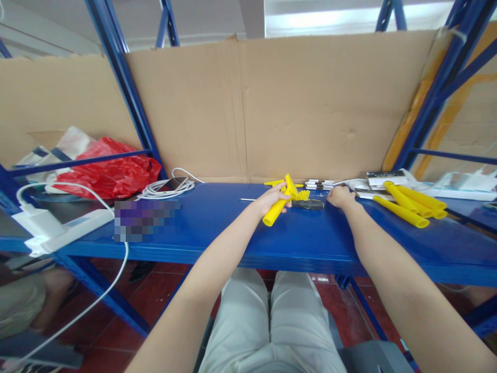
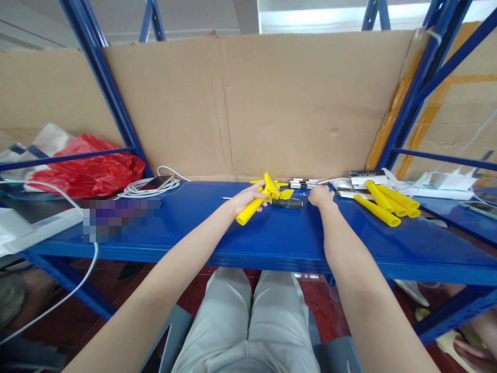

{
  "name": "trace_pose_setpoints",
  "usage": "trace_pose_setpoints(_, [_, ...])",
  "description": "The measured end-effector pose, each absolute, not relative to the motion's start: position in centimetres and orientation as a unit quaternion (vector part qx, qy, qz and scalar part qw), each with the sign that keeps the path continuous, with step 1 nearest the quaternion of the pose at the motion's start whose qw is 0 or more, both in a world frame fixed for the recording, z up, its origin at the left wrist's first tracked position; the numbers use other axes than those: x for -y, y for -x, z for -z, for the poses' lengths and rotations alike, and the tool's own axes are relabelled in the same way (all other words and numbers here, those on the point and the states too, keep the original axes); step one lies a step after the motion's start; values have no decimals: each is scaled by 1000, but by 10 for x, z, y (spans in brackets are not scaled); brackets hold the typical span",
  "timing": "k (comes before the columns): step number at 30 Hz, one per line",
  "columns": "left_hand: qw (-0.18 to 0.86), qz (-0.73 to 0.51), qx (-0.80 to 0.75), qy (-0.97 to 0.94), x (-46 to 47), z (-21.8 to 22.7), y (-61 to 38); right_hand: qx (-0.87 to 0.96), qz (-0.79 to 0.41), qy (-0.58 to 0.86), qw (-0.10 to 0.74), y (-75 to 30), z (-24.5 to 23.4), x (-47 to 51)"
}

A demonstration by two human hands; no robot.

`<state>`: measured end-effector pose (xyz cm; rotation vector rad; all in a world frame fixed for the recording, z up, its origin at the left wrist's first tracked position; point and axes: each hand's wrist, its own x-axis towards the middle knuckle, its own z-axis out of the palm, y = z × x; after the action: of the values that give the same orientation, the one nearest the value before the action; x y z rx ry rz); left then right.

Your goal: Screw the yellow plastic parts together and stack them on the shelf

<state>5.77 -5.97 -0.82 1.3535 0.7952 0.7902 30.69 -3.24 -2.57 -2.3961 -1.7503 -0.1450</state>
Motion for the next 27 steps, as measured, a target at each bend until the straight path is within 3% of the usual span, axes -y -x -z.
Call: trace_pose_setpoints(27, [619,-311,-359,-626,63,10,-59,588,40,805,66,-299,22,38])
